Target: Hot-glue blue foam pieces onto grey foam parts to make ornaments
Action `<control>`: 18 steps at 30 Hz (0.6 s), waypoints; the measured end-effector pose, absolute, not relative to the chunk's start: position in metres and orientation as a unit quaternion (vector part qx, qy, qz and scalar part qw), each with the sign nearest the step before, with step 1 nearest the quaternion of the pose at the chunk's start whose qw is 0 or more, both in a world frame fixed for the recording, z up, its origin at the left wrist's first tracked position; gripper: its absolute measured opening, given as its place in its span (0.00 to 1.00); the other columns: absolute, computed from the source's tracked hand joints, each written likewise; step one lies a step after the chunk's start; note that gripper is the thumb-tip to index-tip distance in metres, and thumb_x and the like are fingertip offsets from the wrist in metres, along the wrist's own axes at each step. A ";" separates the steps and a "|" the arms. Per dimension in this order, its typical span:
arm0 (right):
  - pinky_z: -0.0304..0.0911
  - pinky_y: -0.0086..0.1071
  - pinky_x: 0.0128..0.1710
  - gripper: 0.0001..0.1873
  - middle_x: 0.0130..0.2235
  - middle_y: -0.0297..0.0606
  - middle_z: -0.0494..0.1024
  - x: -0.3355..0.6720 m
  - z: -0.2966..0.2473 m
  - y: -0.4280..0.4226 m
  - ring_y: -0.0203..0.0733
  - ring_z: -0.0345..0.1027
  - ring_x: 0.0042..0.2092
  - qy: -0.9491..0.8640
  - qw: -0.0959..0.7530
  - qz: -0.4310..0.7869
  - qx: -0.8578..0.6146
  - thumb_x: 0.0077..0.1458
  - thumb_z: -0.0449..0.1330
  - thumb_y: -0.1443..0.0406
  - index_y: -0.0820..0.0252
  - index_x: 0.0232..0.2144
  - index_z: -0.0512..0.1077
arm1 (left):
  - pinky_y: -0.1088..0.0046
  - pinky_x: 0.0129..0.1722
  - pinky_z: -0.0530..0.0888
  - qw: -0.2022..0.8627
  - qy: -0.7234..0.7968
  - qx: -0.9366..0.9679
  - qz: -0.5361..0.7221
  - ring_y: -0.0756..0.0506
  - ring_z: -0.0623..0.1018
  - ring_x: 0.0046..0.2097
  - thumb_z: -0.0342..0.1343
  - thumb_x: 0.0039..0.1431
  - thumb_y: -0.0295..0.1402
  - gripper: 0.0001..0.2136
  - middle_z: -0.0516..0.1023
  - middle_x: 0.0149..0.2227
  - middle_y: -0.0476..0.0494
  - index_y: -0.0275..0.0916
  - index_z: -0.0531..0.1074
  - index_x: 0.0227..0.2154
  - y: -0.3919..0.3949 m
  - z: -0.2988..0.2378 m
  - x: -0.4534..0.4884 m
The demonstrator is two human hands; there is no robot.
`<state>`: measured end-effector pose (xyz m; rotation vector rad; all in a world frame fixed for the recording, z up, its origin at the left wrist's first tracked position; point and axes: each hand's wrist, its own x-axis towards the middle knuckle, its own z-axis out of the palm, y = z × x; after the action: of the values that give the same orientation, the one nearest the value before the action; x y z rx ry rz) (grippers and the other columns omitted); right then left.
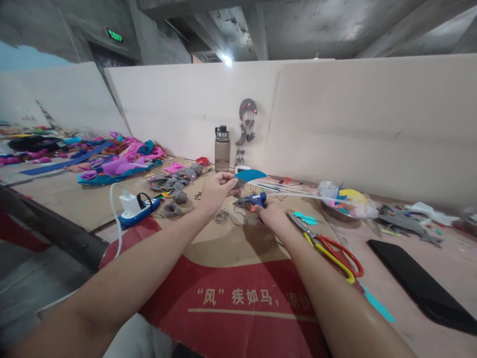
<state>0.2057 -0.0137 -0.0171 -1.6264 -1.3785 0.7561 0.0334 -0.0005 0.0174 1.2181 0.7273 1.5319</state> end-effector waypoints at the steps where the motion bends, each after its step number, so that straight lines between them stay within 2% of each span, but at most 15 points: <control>1: 0.64 0.38 0.30 0.09 0.20 0.35 0.70 0.205 -0.016 -0.015 0.44 0.67 0.27 -0.563 0.432 0.257 -0.656 0.42 0.64 0.63 0.55 0.20 0.65 | 0.69 0.36 0.78 0.490 0.301 0.523 0.628 0.50 0.77 0.31 0.60 0.52 0.30 0.05 0.76 0.28 0.47 0.35 0.72 0.30 -0.002 0.016 0.035; 3: 0.64 0.41 0.38 0.09 0.26 0.38 0.73 0.200 -0.013 -0.021 0.47 0.69 0.34 -0.583 0.473 0.186 -0.634 0.43 0.63 0.62 0.55 0.24 0.66 | 0.71 0.35 0.77 0.452 0.307 0.560 0.622 0.50 0.77 0.30 0.59 0.52 0.31 0.05 0.77 0.28 0.47 0.35 0.72 0.31 -0.003 0.013 0.036; 5: 0.64 0.42 0.44 0.10 0.34 0.39 0.75 0.187 -0.008 -0.030 0.46 0.70 0.40 -0.588 0.547 0.204 -0.559 0.45 0.62 0.60 0.55 0.30 0.65 | 0.73 0.34 0.75 0.393 0.317 0.597 0.624 0.51 0.76 0.30 0.58 0.53 0.30 0.04 0.77 0.29 0.47 0.36 0.72 0.32 -0.004 0.011 0.035; 8: 0.66 0.38 0.43 0.19 0.40 0.35 0.75 0.165 0.000 -0.041 0.42 0.71 0.42 -0.541 0.630 0.372 -0.415 0.42 0.63 0.61 0.53 0.36 0.60 | 0.75 0.33 0.73 0.291 0.324 0.649 0.624 0.51 0.76 0.31 0.57 0.53 0.30 0.03 0.77 0.30 0.47 0.37 0.73 0.32 -0.005 0.011 0.034; 11: 0.67 0.34 0.36 0.29 0.36 0.30 0.76 0.151 0.009 -0.050 0.38 0.71 0.36 -0.457 0.634 0.511 -0.357 0.36 0.68 0.62 0.51 0.38 0.56 | 0.75 0.34 0.72 0.247 0.330 0.670 0.618 0.51 0.76 0.32 0.57 0.54 0.30 0.04 0.77 0.31 0.47 0.38 0.73 0.33 -0.008 0.011 0.034; 13: 0.65 0.31 0.31 0.30 0.31 0.26 0.74 0.150 0.014 -0.055 0.34 0.66 0.28 -0.431 0.625 0.546 -0.355 0.35 0.70 0.62 0.52 0.37 0.56 | 0.75 0.34 0.73 0.260 0.333 0.662 0.619 0.51 0.76 0.32 0.57 0.54 0.30 0.03 0.77 0.31 0.47 0.38 0.73 0.33 -0.009 0.012 0.035; 15: 0.61 0.26 0.25 0.28 0.27 0.23 0.69 0.153 0.017 -0.058 0.29 0.57 0.23 -0.443 0.619 0.536 -0.366 0.37 0.71 0.60 0.53 0.37 0.59 | 0.74 0.34 0.74 0.307 0.329 0.642 0.621 0.51 0.76 0.32 0.58 0.54 0.30 0.03 0.77 0.31 0.47 0.37 0.73 0.32 -0.009 0.012 0.036; 18: 0.51 0.23 0.20 0.21 0.27 0.24 0.65 0.158 0.016 -0.057 0.27 0.51 0.22 -0.492 0.615 0.464 -0.405 0.42 0.68 0.55 0.55 0.35 0.64 | 0.71 0.37 0.77 0.426 0.297 0.589 0.620 0.50 0.77 0.32 0.59 0.54 0.31 0.04 0.77 0.31 0.47 0.36 0.72 0.31 -0.007 0.013 0.038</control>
<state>0.1582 -0.0569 0.0157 -0.9330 -1.1342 1.0681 0.0378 -0.0071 0.0131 1.4716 0.7432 1.5492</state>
